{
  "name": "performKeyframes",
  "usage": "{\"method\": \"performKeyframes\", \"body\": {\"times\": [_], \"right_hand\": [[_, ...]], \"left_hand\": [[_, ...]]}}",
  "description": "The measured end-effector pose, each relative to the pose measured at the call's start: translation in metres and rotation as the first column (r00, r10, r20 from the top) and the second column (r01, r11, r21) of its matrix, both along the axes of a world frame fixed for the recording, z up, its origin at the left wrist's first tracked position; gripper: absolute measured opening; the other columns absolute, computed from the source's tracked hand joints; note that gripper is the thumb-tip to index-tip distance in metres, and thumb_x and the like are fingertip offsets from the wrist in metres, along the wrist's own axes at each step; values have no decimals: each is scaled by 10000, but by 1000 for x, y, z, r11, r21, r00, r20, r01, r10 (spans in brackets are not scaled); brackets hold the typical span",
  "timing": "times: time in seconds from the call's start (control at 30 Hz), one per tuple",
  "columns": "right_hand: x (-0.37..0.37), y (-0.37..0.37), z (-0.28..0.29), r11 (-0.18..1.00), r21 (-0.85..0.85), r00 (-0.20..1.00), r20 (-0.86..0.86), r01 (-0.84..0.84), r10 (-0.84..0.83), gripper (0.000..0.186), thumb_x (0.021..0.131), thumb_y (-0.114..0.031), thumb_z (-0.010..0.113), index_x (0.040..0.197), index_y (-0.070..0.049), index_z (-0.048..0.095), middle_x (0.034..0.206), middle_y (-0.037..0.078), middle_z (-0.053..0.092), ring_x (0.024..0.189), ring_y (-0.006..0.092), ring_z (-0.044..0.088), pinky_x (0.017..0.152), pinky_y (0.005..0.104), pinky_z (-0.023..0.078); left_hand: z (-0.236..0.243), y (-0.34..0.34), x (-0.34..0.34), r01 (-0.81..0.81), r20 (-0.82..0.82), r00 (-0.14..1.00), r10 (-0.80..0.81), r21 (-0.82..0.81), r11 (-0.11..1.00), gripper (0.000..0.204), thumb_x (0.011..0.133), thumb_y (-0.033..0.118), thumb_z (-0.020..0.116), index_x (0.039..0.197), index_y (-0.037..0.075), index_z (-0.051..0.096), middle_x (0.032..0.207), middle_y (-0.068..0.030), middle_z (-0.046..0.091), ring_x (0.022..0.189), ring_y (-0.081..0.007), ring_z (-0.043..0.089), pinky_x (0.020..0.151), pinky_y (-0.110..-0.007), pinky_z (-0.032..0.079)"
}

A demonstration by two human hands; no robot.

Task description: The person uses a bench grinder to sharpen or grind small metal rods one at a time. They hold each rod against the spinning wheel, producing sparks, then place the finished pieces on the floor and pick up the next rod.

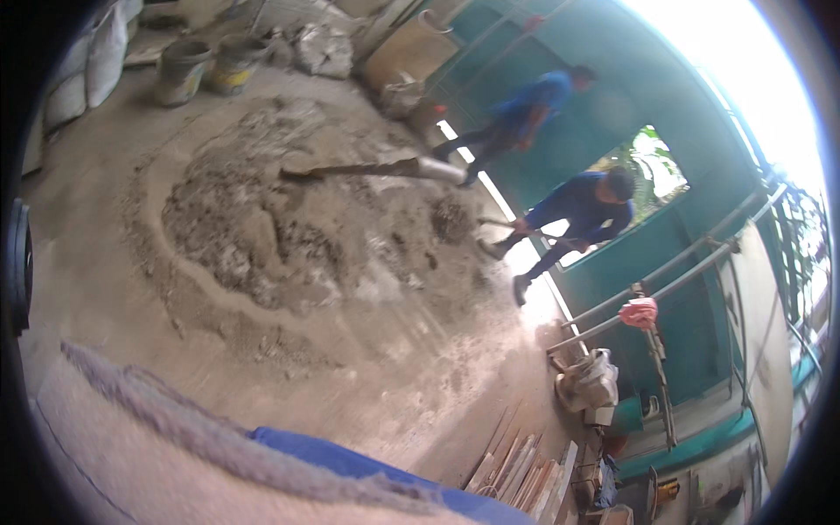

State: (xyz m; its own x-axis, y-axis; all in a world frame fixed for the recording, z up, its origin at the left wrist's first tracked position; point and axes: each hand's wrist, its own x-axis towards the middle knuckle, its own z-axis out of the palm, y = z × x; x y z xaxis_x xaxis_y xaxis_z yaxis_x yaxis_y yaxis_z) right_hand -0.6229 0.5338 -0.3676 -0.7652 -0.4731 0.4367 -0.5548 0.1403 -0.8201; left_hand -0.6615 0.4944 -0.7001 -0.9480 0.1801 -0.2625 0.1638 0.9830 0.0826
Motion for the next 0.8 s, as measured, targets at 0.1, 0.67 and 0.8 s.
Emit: {"method": "performKeyframes", "body": {"times": [0.1, 0.67, 0.8], "right_hand": [[16, -19, 4, 994, -106, 1000, -3, -18, 18, 102, 685, -205, 652, 607, -139, 646, 609, 50, 601, 549, 254, 595, 482, 408, 439], [55, -37, 45, 828, 553, 986, -64, -96, 156, 119, 749, -172, 626, 746, -79, 700, 746, 75, 673, 702, 232, 675, 584, 373, 501], [49, -30, 48, 836, 479, 894, -200, -267, 401, 145, 783, -154, 602, 815, -84, 725, 814, 98, 706, 750, 259, 698, 650, 377, 538]], "left_hand": [[8, -8, 3, -70, 112, 991, 78, -79, 994, 458, 874, 527, 584, 928, 94, 722, 1058, -143, 674, 898, -337, 671, 751, -471, 546], [214, -82, 16, -767, 734, 636, 239, 565, 304, 295, 954, 285, 623, 981, -4, 675, 696, -16, 533, 655, -106, 536, 649, -262, 455], [300, -126, 30, -727, 716, 684, 139, 654, 208, 298, 1011, 293, 529, 1033, 10, 618, 743, -14, 538, 681, -124, 526, 626, -261, 424]]}}
